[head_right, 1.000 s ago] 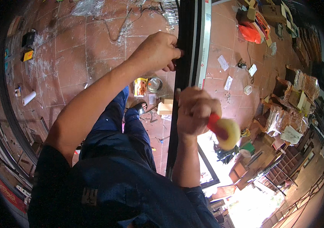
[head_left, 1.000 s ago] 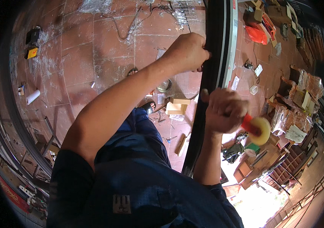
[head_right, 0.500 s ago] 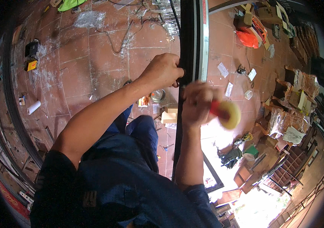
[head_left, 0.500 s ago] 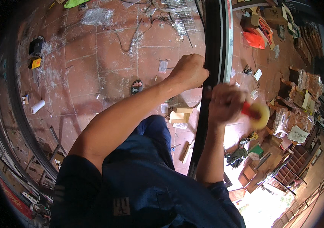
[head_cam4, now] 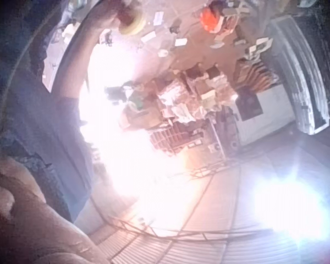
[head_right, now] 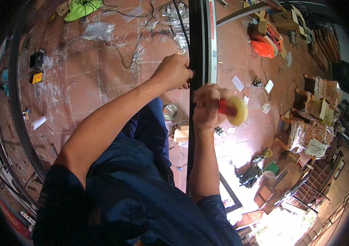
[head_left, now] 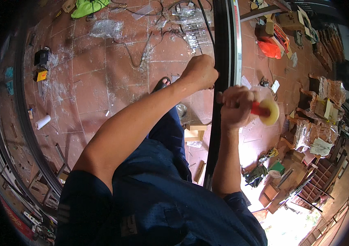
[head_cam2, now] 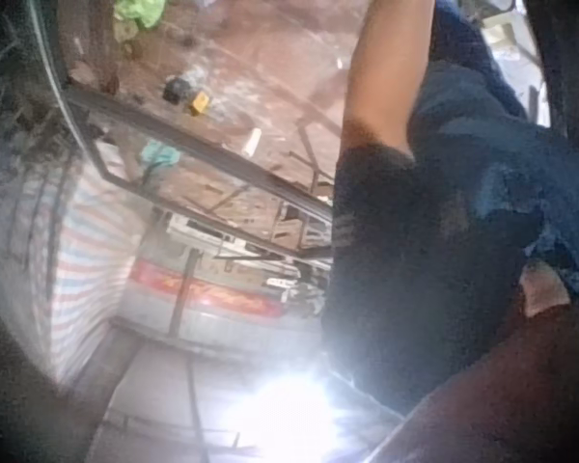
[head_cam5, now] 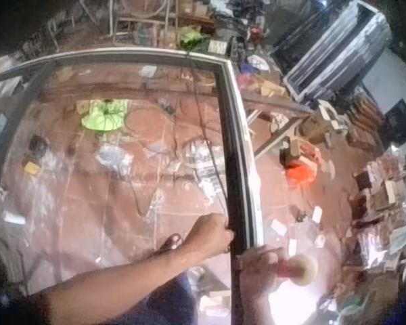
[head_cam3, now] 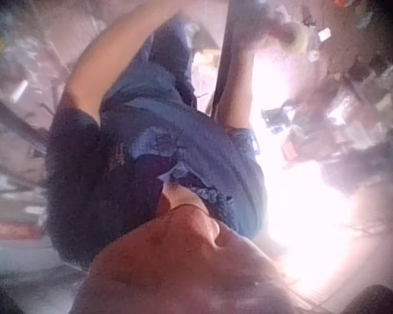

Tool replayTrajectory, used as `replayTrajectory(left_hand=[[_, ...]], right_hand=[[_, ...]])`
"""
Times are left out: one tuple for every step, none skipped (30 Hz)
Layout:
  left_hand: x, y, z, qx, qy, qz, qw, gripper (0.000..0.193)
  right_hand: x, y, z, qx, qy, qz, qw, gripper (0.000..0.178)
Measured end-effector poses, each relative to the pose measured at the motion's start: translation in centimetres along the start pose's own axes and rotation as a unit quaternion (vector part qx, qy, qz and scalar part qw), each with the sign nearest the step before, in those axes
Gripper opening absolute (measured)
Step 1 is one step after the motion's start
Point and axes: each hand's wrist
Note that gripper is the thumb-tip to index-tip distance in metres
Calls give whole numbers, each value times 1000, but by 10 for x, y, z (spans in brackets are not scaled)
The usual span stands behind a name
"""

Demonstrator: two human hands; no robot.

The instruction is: The person inserts a black rubber seal into the groove of a metal window frame by hand, then uses a red-handled roller tool to press the seal into place along the frame's length.

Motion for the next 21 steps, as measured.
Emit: replayTrajectory(left_hand=[[-2, -1, -1, -1, 0, -8, 1000, 18], [-1, -4, 0, 0, -1, -15, 1000, 18], [-1, -5, 1, 1, -3, -23, 1000, 18], [-4, -4, 1, -11, 10, -9, 1000, 18], [-4, -1, 0, -22, 18, 3, 1000, 18], [-4, 2, -2, -35, 26, 15, 999, 18], [-3, 4, -4, -30, 21, 19, 999, 18], [0, 4, -4, -28, 19, 20, 999, 18], [1, 2, -3, -27, 17, 21, 999, 18], [0, 1, -4, -23, 15, 18, 999, 18], [0, 0, -4, -16, 12, 13, 1000, 18], [0, -1, -5, -9, 9, 9, 1000, 18], [3, -1, -6, -6, -3, -1, 1000, 18], [4, -2, -3, 0, -12, -6, 1000, 19], [6, -4, -1, 6, -24, -11, 1000, 22], [5, -6, 1, 6, -24, -11, 1000, 22], [6, -8, 3, 5, -25, -15, 1000, 22], [6, -9, 4, 3, -26, -19, 999, 22], [7, -8, 1, 5, -15, -13, 1000, 21], [6, -7, 0, 8, -1, -7, 1000, 20], [6, -7, -2, 10, 12, -1, 1000, 20]], right_hand=[[6, -5, 0, -12, -2, 3, 1000, 33], [11, -8, -2, -22, -4, 4, 1000, 33], [14, -9, -6, -20, -11, 0, 1000, 35], [13, -9, -6, -12, -12, -9, 1000, 35], [12, -9, -6, -2, -9, -18, 1000, 35], [6, -5, -4, 3, -11, -19, 1000, 35], [-4, 2, -2, 8, -12, -19, 1000, 35], [-9, 7, 1, 13, -16, -16, 1000, 34], [-10, 6, 5, -2, -13, -18, 1000, 35], [-9, 3, 8, -16, -9, -20, 1000, 35], [-7, 0, 7, -26, -5, -23, 999, 36], [-1, -1, 0, 17, 4, -7, 1000, 40], [7, -1, -2, 17, -22, 5, 1000, 37], [10, -4, -9, 17, -15, 2, 1000, 36], [13, -7, -14, 17, -5, -2, 1000, 36], [11, -5, -17, 13, -6, -10, 1000, 36], [12, -2, -21, 10, -6, -15, 1000, 36], [13, 0, -22, 7, -5, -19, 1000, 36], [13, 0, -20, 16, -1, -17, 1000, 37], [12, 0, -19, 24, 0, -14, 1000, 37], [11, 1, -18, 32, 1, -12, 999, 37]])
Point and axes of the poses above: each hand's wrist, its own x-axis away from the middle knuckle, its own y-axis out of the palm, z = x × y, and after that the axes turned 15 degrees about z, right-handed
